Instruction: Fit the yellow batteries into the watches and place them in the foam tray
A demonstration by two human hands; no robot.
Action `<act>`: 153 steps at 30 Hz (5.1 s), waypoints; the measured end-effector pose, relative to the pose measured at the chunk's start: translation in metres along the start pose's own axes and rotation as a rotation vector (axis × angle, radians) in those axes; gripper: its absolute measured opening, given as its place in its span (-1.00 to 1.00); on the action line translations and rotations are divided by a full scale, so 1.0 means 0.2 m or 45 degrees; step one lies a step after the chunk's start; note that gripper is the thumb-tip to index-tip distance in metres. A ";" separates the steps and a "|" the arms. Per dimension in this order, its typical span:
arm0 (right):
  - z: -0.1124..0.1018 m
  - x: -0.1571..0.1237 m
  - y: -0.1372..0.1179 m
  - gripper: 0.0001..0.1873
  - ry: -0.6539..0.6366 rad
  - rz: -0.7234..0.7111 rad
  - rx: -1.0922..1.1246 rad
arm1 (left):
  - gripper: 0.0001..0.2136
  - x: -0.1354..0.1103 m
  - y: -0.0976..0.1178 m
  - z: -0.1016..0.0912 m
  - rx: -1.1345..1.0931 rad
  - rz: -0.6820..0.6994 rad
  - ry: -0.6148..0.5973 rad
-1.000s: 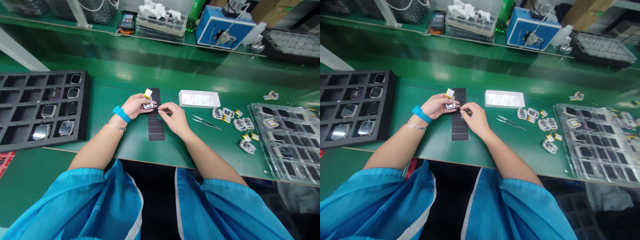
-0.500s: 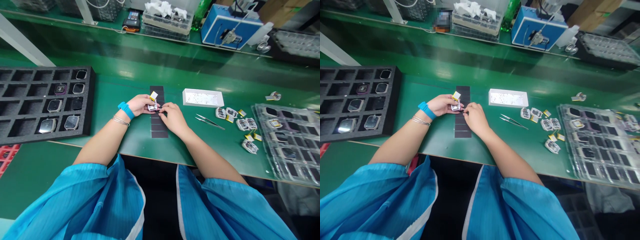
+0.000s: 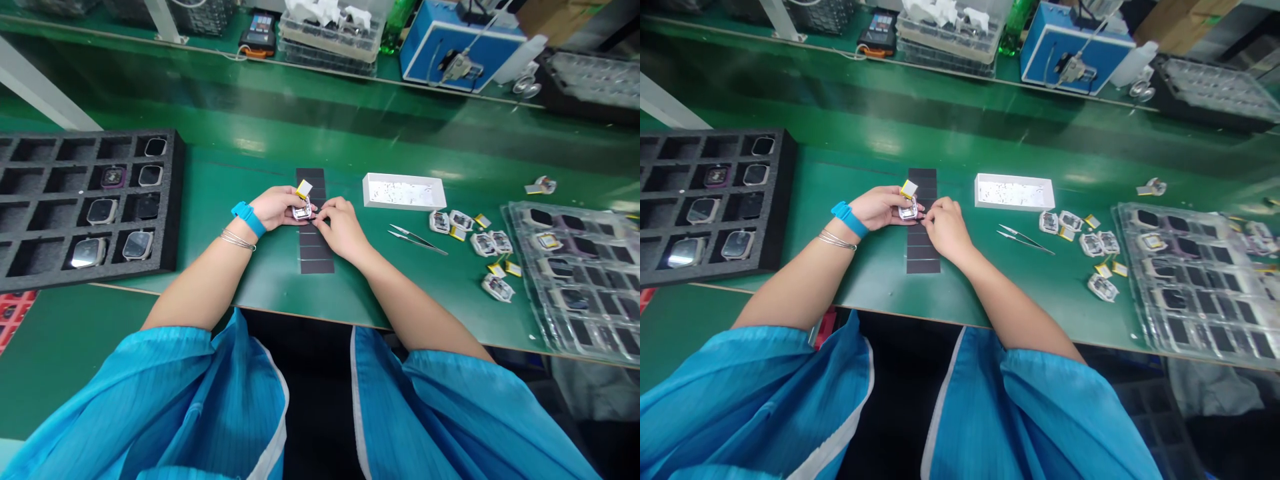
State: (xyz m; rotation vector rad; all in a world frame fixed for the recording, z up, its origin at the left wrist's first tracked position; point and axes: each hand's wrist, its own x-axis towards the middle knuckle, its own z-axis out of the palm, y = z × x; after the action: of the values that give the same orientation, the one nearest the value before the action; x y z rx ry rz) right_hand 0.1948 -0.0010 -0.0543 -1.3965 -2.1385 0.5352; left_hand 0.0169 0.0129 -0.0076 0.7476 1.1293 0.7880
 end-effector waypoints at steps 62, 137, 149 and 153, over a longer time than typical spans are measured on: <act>-0.16 -0.04 0.04 -0.77 0.125 0.072 0.756 | -0.89 -0.05 -0.06 0.15 0.201 0.018 -0.118; -0.09 0.02 0.18 -0.60 0.353 0.296 0.760 | -0.47 0.08 -0.02 -0.03 0.040 0.526 0.238; -0.09 0.02 0.20 -0.58 0.322 0.385 0.710 | -0.49 0.07 0.02 -0.10 0.906 0.998 0.770; -0.09 0.02 0.20 -0.61 0.314 0.390 0.689 | -0.48 0.03 0.04 -0.12 0.955 0.970 0.819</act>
State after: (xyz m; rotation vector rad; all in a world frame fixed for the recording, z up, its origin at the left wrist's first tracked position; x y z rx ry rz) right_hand 0.2331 0.0193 -0.0630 -1.3860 -1.4453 0.9239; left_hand -0.0064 0.0258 -0.0098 1.6889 1.7857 1.3117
